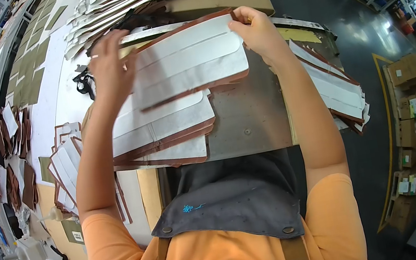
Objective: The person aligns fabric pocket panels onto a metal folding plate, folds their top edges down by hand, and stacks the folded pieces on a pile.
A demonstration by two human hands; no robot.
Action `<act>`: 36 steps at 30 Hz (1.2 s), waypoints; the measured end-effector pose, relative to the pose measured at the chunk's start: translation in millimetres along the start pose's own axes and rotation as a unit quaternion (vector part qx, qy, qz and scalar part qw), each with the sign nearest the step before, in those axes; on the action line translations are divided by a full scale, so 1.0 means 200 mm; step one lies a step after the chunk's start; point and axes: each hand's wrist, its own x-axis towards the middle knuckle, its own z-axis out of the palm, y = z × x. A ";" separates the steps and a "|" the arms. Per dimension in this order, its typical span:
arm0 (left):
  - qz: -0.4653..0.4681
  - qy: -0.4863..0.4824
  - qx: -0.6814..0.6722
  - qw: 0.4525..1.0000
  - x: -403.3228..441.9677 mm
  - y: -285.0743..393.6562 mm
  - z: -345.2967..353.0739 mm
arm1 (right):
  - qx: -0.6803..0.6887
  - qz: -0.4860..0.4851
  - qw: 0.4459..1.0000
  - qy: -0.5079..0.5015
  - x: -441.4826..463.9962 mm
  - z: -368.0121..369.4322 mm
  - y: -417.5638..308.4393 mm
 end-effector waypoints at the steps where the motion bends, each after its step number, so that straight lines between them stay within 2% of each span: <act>1: 0.008 -0.047 0.006 0.999 0.00 0.02 0.07 | -0.013 0.008 1.000 0.009 0.06 -0.02 0.06; 2: 0.011 -0.100 0.017 0.995 -0.02 0.03 0.14 | -0.025 0.017 0.999 0.018 0.10 -0.03 0.12; 3: 0.015 -0.153 0.028 0.988 -0.02 0.04 0.20 | -0.121 -0.043 0.990 0.060 0.12 -0.01 0.20; 5: 0.020 -0.209 0.023 0.978 -0.04 0.07 0.27 | -0.306 -0.157 0.929 0.141 0.16 0.01 0.32; 6: 0.005 -0.251 0.043 0.967 -0.04 0.09 0.26 | -0.351 -0.154 0.898 0.216 0.06 0.07 0.21; 9: 0.013 -0.238 0.055 0.970 -0.05 0.10 0.26 | -0.390 -0.238 0.882 0.117 0.03 0.06 0.22; 10: 0.014 -0.232 0.052 0.971 -0.06 0.10 0.26 | -0.412 -0.203 0.887 0.042 0.00 0.08 0.22; 13: 0.017 -0.222 0.040 0.974 -0.06 0.08 0.26 | -0.437 -0.225 0.869 0.052 -0.03 0.16 0.32; 14: 0.016 -0.226 0.036 0.973 -0.06 0.08 0.25 | -0.448 -0.202 0.870 0.034 -0.05 0.16 0.29; 21: 0.033 -0.229 -0.001 0.973 -0.03 0.08 0.29 | -0.483 -0.207 0.848 0.061 -0.05 0.13 0.32; 23: 0.044 -0.201 -0.004 0.979 -0.04 0.07 0.31 | -0.472 -0.205 0.855 0.069 -0.05 0.14 0.32; 28: 0.092 -0.103 0.060 0.989 -0.04 0.10 0.29 | -0.523 -0.200 0.826 0.064 -0.06 0.15 0.29; 29: 0.079 -0.123 0.043 0.988 -0.04 0.11 0.27 | -0.535 -0.195 0.820 0.062 -0.07 0.16 0.27; 30: 0.065 -0.143 0.026 0.987 -0.03 0.12 0.26 | -0.500 -0.162 0.850 0.043 -0.07 0.16 0.24; 31: 0.051 -0.163 0.008 0.985 -0.03 0.13 0.25 | -0.498 -0.167 0.850 0.044 -0.08 0.15 0.23; 36: 0.064 -0.144 0.014 0.987 -0.04 0.14 0.26 | -0.525 -0.184 0.830 0.040 -0.11 0.16 0.23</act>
